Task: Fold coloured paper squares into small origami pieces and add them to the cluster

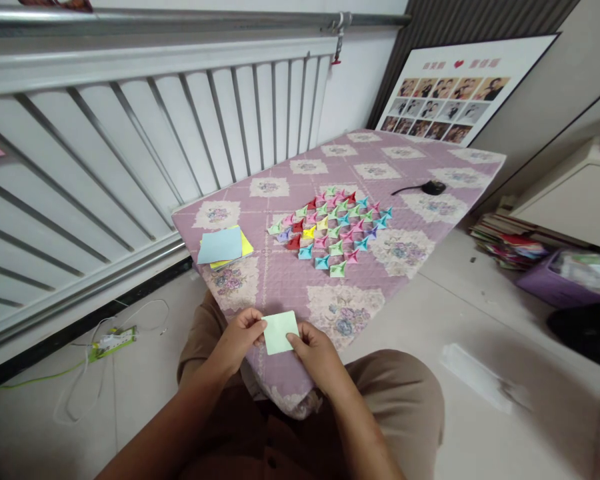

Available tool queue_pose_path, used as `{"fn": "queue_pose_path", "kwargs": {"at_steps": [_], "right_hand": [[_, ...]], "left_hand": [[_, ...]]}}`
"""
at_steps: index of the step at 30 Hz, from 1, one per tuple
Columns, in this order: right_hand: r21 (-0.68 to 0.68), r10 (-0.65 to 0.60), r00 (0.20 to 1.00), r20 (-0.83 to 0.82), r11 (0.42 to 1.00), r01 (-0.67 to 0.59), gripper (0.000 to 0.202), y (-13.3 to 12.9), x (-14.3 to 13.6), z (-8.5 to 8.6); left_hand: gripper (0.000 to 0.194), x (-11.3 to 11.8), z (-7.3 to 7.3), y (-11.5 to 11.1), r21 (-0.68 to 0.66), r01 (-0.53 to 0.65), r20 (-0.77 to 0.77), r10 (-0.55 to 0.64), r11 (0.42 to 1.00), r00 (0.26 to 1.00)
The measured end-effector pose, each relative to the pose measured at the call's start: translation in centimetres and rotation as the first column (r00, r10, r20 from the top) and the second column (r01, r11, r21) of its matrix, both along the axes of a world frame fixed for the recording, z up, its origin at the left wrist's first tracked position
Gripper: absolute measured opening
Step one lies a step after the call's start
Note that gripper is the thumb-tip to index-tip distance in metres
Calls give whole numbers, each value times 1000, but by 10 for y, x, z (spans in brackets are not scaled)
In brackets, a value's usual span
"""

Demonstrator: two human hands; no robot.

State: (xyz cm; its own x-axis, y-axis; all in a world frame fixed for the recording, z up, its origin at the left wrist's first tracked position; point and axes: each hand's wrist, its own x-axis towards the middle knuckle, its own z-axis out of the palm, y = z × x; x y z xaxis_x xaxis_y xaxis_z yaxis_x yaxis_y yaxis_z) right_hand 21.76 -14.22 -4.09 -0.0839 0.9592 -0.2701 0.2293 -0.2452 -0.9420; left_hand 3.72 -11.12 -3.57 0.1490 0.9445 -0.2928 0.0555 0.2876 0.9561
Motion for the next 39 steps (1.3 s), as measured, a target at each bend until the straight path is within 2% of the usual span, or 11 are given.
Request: {"fn": "queue_pose_path", "kwargs": {"at_steps": [2, 4, 6, 9, 12, 15, 19, 23, 27, 33, 39], "right_hand": [[43, -51, 998, 38, 998, 49, 28, 2, 3, -2], [109, -106, 986, 129, 990, 92, 27, 3, 5, -3], [172, -138, 957, 256, 980, 96, 25, 4, 7, -4], [222, -146, 902, 407, 973, 57, 24, 6, 10, -6], [276, -151, 849, 507, 961, 6, 24, 9, 11, -8], [350, -156, 781, 605, 933, -85, 20, 13, 13, -11], [427, -198, 685, 701, 886, -181, 20, 16, 13, -13], [461, -263, 624, 735, 869, -176, 21, 14, 12, -17], [463, -289, 577, 764, 869, -177, 31, 13, 11, -21], [470, -286, 586, 758, 863, -186, 25, 14, 13, -23], [474, -291, 595, 749, 863, -175, 25, 15, 14, -25]], "left_hand": [[7, -2, -3, 3, 43, 65, -144, -59, 997, 988], [8, -2, -5, 5, 87, 147, -316, -113, 985, 942], [9, -2, -4, 8, 126, 243, -493, -152, 962, 856], [12, 1, 4, 12, 139, 388, -725, -173, 911, 667], [18, 4, 12, 18, 86, 483, -841, -197, 871, 505], [18, 6, 13, 24, 46, 512, -873, -215, 857, 438], [15, 9, 9, 31, 7, 519, -892, -229, 855, 389], [17, 10, 9, 32, -24, 526, -904, -243, 850, 351], [19, 9, 10, 32, -6, 544, -916, -223, 839, 333], [24, 7, 6, 37, 85, 628, -893, -220, 773, 391], [25, 6, 1, 39, 108, 628, -848, -258, 771, 463]]}}
